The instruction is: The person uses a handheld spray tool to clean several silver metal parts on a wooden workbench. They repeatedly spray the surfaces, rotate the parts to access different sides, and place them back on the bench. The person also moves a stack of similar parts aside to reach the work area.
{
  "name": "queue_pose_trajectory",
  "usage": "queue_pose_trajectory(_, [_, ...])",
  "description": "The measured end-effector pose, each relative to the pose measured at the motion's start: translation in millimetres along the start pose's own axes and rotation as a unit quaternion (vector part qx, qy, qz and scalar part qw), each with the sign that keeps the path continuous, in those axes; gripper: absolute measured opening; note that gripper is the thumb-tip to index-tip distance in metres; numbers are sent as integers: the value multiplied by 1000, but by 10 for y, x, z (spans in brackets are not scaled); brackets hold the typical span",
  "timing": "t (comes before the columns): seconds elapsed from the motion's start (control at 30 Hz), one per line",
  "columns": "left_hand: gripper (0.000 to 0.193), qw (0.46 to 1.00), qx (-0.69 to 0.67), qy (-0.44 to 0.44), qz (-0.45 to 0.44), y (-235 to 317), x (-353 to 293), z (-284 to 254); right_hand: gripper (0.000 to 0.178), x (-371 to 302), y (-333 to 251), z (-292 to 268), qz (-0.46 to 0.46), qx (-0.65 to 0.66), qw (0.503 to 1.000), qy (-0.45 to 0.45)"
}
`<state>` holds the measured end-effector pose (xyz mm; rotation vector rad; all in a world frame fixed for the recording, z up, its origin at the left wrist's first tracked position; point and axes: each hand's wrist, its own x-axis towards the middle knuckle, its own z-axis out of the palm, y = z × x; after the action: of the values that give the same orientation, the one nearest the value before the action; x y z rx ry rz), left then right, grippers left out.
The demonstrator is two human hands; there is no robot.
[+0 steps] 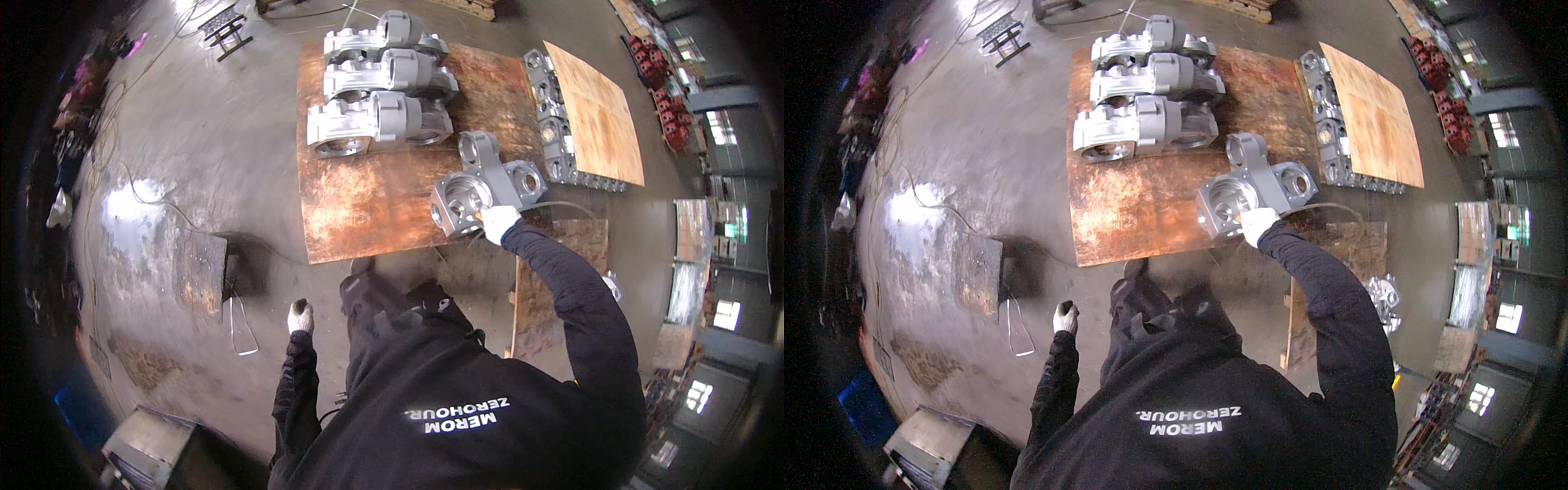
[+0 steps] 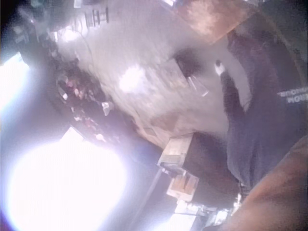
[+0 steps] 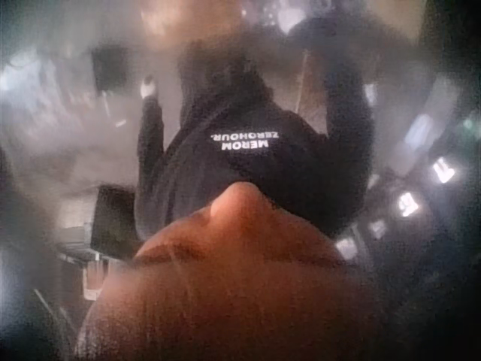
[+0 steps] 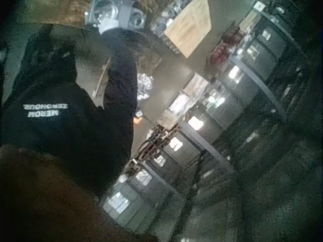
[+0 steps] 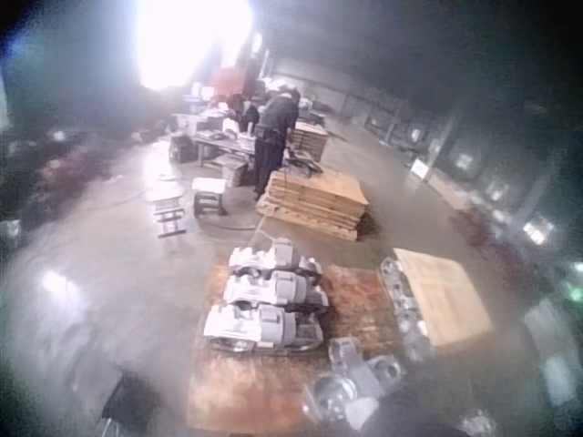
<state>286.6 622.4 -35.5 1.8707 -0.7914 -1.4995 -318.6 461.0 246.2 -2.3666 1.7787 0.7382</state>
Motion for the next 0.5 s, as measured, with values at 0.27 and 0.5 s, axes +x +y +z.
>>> queue_pose_trajectory(0.27, [27, 992, 113, -54, -21, 133, 403, -336, 48, -377, -52, -331, 337, 286, 896, -45])
queue_pose_trajectory(0.5, [35, 887, 375, -134, 233, 2172, 648, 894, 43, -1272, -116, -250, 516, 499, 690, 92])
